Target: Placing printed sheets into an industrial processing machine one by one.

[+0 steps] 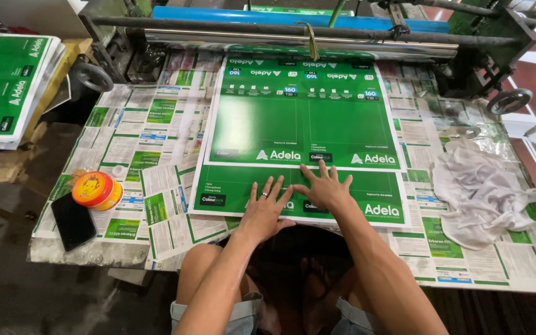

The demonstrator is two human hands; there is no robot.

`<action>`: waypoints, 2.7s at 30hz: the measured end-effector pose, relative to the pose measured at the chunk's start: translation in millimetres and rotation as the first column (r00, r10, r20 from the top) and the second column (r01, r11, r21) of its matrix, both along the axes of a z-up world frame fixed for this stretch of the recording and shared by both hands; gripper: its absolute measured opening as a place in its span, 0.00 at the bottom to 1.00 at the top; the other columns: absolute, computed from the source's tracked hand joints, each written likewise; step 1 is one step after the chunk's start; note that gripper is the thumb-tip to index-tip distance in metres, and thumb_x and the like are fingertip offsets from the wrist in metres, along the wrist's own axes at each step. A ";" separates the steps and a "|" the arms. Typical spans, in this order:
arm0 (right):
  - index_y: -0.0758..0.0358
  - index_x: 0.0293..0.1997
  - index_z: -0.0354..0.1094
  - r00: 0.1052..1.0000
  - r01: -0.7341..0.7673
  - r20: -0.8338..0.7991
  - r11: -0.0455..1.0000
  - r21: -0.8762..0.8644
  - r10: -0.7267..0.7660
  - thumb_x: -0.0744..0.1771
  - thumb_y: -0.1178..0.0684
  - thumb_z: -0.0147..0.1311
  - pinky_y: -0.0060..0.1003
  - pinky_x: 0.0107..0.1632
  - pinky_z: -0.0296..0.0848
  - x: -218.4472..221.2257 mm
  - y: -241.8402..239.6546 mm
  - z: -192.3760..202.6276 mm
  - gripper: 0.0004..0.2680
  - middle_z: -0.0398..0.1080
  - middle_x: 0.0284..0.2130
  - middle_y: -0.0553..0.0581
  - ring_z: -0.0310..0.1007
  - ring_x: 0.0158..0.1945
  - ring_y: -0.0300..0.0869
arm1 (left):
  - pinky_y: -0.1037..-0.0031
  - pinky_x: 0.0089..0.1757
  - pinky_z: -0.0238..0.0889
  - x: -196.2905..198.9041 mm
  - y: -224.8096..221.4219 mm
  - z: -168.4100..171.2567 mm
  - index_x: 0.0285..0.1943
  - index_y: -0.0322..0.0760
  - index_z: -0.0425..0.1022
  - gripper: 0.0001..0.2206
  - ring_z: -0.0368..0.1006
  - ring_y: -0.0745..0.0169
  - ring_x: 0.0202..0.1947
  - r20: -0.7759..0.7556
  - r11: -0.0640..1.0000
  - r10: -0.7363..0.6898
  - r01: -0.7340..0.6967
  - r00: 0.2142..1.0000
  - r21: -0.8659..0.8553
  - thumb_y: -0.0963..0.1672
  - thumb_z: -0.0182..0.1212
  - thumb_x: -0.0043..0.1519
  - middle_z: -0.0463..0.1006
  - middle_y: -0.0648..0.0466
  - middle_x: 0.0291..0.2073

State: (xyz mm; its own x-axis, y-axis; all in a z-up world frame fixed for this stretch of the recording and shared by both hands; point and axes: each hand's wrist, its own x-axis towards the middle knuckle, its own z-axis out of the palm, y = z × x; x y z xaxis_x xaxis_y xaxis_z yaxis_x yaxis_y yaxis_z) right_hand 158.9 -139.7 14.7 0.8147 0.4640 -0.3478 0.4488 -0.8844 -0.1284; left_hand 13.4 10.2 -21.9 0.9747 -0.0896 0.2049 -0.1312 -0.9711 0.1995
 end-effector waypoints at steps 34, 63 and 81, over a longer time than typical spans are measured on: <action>0.28 0.76 0.46 0.973 -0.019 0.229 0.974 0.225 -0.034 0.67 0.24 0.37 0.85 0.65 0.35 73.5 28.2 -35.2 0.26 0.37 0.78 0.58 0.35 0.78 0.65 | 0.35 0.65 0.38 1.3 1.1 -1.4 0.76 0.44 0.57 0.42 0.46 0.35 0.75 0.019 0.998 0.007 -0.006 1.000 -0.056 0.58 0.67 0.54 0.51 0.41 0.76; 0.44 0.54 0.76 0.923 -0.379 0.001 0.909 0.174 0.385 0.59 0.47 0.69 0.47 0.53 0.75 -34.5 -17.8 67.4 0.18 0.78 0.47 0.55 0.77 0.50 0.53 | 0.59 0.54 0.69 -6.6 -1.6 -6.3 0.48 0.31 0.75 0.09 0.78 0.45 0.53 0.472 0.996 -0.085 0.073 0.877 0.045 0.40 0.56 0.61 0.81 0.45 0.48; 0.50 0.37 0.80 0.896 -0.397 0.295 0.896 0.196 0.333 0.64 0.52 0.57 0.50 0.43 0.76 -30.1 -9.5 72.0 0.05 0.79 0.31 0.59 0.78 0.37 0.56 | 0.54 0.62 0.59 -38.7 -10.1 22.3 0.63 0.42 0.71 0.20 0.69 0.51 0.63 0.483 0.986 -0.154 0.103 0.862 0.131 0.50 0.66 0.65 0.71 0.50 0.61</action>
State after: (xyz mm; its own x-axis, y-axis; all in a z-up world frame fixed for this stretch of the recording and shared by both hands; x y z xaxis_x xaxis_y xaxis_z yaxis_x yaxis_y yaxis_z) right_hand 128.7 -149.1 86.8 0.6146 0.7888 0.0060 0.7791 -0.6058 -0.1614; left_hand -25.3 0.1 0.4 0.7291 -0.2513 0.6366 -0.3121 -0.9499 -0.0175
